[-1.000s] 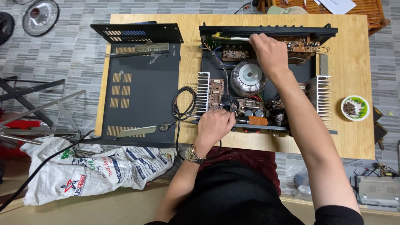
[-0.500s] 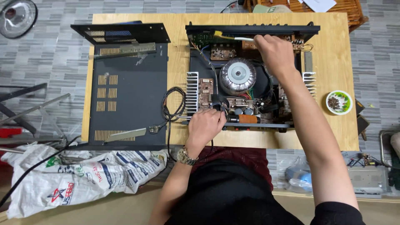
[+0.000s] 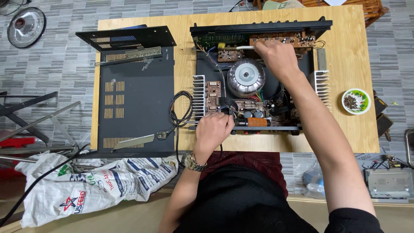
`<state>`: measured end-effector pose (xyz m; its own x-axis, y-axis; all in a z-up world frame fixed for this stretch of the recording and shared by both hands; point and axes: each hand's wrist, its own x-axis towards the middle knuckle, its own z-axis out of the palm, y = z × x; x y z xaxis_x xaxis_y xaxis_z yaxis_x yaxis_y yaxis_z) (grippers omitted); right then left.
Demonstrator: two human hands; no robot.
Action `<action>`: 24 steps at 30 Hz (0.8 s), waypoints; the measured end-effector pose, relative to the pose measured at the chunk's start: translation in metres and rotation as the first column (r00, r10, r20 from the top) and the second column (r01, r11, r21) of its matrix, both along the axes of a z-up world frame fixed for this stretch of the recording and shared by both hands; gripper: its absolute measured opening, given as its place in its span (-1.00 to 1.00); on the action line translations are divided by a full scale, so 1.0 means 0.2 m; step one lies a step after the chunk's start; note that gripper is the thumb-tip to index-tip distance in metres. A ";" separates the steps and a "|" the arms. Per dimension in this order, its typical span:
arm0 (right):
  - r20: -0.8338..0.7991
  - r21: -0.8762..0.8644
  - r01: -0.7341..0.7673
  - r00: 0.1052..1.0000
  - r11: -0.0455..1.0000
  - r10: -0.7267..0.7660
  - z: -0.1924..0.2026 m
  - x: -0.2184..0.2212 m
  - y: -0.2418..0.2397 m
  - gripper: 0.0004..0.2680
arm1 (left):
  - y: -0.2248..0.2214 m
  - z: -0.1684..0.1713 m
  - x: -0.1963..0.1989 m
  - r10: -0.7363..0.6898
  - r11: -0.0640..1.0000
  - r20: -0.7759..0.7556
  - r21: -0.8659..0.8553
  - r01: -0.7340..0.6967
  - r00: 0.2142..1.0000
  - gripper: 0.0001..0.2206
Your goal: Repairing and cleaning the internal components of an audio amplifier using tools
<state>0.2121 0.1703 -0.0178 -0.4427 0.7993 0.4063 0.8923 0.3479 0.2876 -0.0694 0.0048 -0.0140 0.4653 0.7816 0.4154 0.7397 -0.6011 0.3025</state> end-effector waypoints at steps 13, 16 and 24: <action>-0.090 0.070 0.084 0.993 0.994 -0.078 -0.04 0.09 0.04 -0.82 | 0.00 0.02 0.00 0.005 0.999 -0.004 -0.036 -0.005 1.000 -0.61; -0.161 0.212 0.024 0.987 0.977 0.011 0.00 0.08 0.02 -0.86 | -0.01 0.02 0.00 0.003 0.999 -0.008 -0.032 -0.003 1.000 -0.63; -0.412 0.088 -0.038 0.909 0.995 0.071 0.17 0.06 -0.07 -0.93 | 0.00 -0.02 0.00 0.004 1.000 0.006 -0.017 -0.004 1.000 -0.63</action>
